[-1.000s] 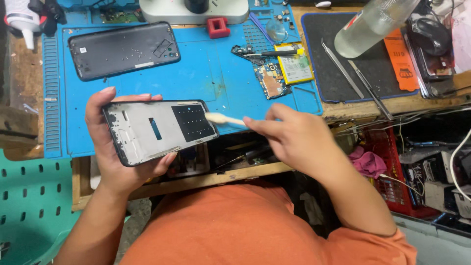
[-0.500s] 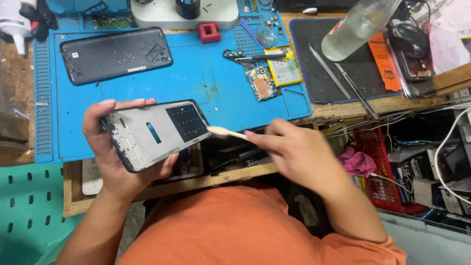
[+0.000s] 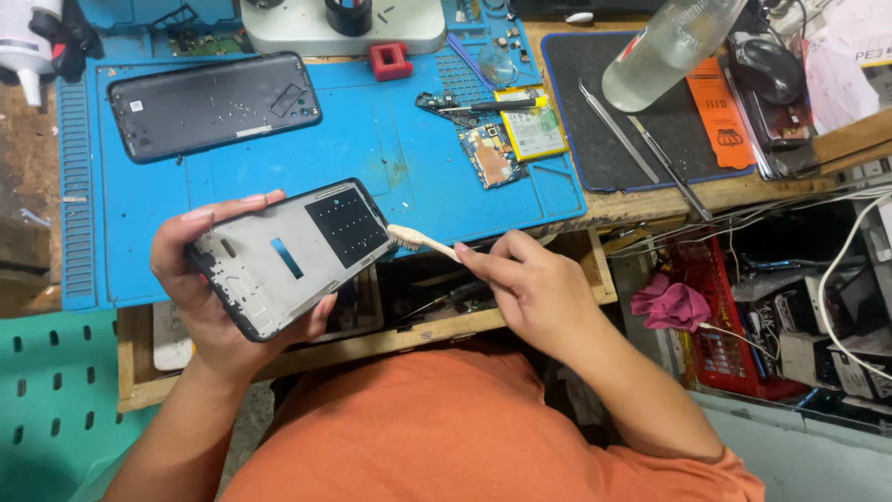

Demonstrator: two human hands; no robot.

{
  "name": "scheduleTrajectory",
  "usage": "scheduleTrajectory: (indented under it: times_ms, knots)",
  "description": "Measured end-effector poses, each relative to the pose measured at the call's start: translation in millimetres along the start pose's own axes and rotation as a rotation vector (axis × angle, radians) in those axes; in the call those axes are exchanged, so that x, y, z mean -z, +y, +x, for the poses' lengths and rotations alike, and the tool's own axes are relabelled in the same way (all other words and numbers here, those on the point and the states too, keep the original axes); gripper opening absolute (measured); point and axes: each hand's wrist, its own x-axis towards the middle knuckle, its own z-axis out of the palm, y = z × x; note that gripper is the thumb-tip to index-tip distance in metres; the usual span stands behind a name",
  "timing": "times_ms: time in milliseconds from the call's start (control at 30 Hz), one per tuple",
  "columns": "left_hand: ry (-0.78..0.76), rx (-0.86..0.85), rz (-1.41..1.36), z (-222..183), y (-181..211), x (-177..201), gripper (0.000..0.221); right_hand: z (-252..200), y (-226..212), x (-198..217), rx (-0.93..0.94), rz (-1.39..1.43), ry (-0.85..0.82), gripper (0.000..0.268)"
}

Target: The person cleans the internal frame and components of a mobile phone using a small brush and a liquid cleaner from a bottle.

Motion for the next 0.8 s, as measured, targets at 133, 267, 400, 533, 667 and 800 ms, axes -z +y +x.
scheduleTrajectory:
  times_ms: [133, 267, 400, 533, 667, 800]
  knots:
    - [-0.009, -0.017, 0.030, 0, 0, 2, 0.103, -9, -1, -10, 0.082, 0.022, 0.051, 0.048]
    - [-0.015, -0.048, 0.034, 2, -1, -1, 0.103, -8, 0, -11, 0.021, 0.041, 0.051, 0.045]
    - [-0.017, -0.076, 0.055, 2, 1, -1, 0.104, -6, -6, -11, 0.000, 0.027, 0.030, 0.046]
    - [-0.020, -0.090, 0.054, 6, 0, -2, 0.102, -10, -6, -13, 0.069, 0.076, 0.034, 0.049]
    - [0.000, -0.075, 0.027, 4, 1, -2, 0.101, -11, 8, -22, 0.069, -0.055, 0.077, 0.054]
    - [-0.006, -0.074, 0.035, 4, 4, -2, 0.100, 7, 14, -22, 0.054, -0.169, 0.199, 0.050]
